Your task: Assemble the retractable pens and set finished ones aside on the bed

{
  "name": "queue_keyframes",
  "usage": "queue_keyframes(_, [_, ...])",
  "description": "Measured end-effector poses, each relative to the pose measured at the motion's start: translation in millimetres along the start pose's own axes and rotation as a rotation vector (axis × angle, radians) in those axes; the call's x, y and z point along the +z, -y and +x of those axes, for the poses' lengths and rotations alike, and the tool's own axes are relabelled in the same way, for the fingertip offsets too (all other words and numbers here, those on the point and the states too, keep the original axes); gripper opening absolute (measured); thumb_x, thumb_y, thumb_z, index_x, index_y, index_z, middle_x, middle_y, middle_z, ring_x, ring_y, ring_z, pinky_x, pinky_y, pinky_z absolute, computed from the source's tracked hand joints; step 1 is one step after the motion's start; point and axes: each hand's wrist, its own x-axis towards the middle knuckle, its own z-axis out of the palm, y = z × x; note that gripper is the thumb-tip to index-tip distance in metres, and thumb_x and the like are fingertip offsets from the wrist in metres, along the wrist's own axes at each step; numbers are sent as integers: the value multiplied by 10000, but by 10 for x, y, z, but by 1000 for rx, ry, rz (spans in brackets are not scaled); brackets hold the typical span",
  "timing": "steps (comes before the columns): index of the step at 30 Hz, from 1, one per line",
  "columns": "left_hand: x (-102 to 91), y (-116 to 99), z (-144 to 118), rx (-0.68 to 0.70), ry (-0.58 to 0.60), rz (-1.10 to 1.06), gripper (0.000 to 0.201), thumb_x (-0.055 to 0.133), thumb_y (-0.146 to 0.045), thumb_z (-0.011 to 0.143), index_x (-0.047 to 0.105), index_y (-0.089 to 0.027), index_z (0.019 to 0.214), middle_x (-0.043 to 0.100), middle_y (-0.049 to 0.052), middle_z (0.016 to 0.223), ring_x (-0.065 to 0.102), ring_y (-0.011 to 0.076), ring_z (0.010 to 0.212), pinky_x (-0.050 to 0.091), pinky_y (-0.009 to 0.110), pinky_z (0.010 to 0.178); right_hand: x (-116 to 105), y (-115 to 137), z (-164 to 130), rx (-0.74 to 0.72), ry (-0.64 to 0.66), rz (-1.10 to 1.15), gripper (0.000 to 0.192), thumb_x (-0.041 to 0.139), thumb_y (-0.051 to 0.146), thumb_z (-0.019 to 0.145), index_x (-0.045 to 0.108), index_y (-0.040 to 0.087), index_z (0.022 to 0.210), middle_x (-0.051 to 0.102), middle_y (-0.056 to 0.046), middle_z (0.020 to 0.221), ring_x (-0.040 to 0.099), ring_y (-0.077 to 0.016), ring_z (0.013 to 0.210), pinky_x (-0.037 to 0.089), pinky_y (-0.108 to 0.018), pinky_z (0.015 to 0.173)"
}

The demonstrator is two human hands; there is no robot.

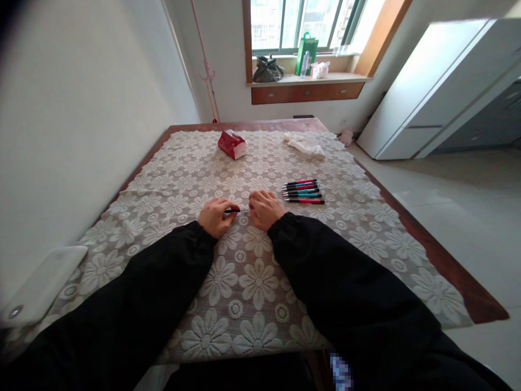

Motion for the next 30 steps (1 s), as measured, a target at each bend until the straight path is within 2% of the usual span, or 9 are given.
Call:
queue_keyframes(6, [1, 0, -6, -31, -23, 5, 169, 637, -219, 880, 763, -255, 986, 751, 46, 1036, 640, 270, 1066, 505, 439, 990, 1, -20, -5, 41, -12, -10, 108, 571, 145, 834, 628, 216, 893, 701, -80, 1128, 577, -254, 1095, 426, -414, 956])
queue_keyframes(16, [4, 0, -5, 9, 8, -3, 166, 657, -226, 878, 762, -260, 1002, 749, 43, 1040, 646, 270, 1070, 509, 433, 966, 1, -7, -6, -13, -1, -5, 85, 569, 176, 866, 634, 216, 903, 706, -78, 1150, 590, -248, 1104, 427, -408, 964])
queue_keyframes(23, [0, 0, -7, -15, -17, -13, 162, 655, -211, 880, 763, -244, 996, 748, 42, 1046, 649, 264, 1059, 508, 429, 970, -3, -7, -7, 16, -31, 2, 98, 573, 143, 842, 624, 214, 886, 710, -76, 1111, 596, -243, 1073, 426, -400, 938])
queue_keyframes(30, [13, 15, 7, 74, 26, -34, 175, 657, -219, 893, 764, -235, 1031, 742, 48, 1021, 664, 245, 1028, 517, 390, 957, 45, -42, -5, -109, -76, 5, 70, 595, 206, 914, 663, 217, 924, 710, -71, 1083, 585, -232, 1045, 411, -386, 908])
